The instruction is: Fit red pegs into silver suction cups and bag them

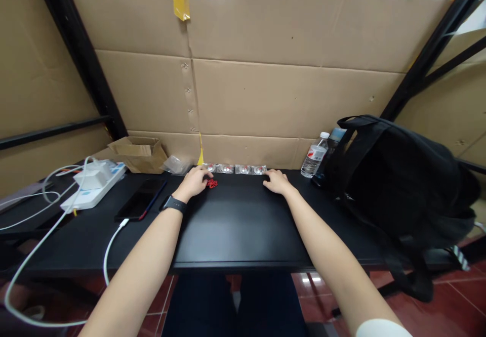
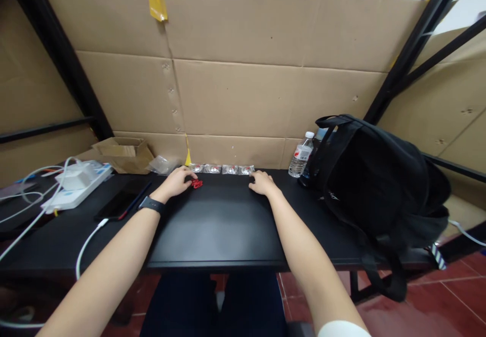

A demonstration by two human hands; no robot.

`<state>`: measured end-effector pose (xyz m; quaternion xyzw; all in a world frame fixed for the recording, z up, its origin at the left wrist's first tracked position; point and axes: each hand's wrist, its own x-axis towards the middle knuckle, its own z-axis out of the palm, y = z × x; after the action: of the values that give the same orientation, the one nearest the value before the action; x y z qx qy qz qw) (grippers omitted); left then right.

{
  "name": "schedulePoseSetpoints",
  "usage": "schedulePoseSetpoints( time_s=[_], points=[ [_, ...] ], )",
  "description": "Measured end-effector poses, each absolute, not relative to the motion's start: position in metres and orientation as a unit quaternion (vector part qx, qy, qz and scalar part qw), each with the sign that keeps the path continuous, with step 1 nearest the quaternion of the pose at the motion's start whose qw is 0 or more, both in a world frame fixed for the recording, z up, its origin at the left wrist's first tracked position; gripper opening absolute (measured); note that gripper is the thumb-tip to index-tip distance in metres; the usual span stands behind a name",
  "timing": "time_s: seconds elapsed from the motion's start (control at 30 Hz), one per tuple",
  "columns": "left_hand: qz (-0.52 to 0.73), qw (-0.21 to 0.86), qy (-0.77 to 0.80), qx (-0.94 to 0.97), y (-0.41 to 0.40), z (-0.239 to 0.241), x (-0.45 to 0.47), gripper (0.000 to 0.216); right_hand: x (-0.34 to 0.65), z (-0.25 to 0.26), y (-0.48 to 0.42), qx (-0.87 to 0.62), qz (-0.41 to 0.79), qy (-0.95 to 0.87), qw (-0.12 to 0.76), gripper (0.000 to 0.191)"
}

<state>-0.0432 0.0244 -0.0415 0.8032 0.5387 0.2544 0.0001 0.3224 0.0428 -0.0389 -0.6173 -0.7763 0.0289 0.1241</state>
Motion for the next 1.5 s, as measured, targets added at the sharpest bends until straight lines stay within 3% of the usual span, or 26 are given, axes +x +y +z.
schedulePoseSetpoints(
  time_s=[0.1,0.73,0.97,1.2,1.37,1.5],
  points=[
    [0.224,0.008,0.549,0.805,0.023,-0.043,-0.044,0.017,0.335,-0.036,0.037,-0.578,0.056,-0.805,0.126,0.042],
    [0.176,-0.040,0.574,0.799,0.003,-0.037,-0.007,0.015,0.333,-0.023,0.019,-0.533,0.124,-0.818,0.176,0.037],
    [0.171,-0.030,0.543,0.821,-0.003,-0.038,0.003,0.012,0.331,-0.015,0.012,-0.516,0.107,-0.830,0.183,0.025],
    [0.172,-0.015,0.529,0.831,-0.005,-0.041,0.012,0.011,0.318,-0.016,0.008,-0.486,0.137,-0.829,0.238,0.045],
    [0.177,-0.026,0.522,0.834,-0.003,-0.044,0.013,0.015,0.302,-0.018,0.001,-0.422,0.181,-0.845,0.272,0.046],
    [0.233,0.028,0.511,0.827,-0.006,-0.038,0.019,0.018,0.291,-0.022,-0.003,-0.400,0.224,-0.832,0.313,0.047]
  ],
)
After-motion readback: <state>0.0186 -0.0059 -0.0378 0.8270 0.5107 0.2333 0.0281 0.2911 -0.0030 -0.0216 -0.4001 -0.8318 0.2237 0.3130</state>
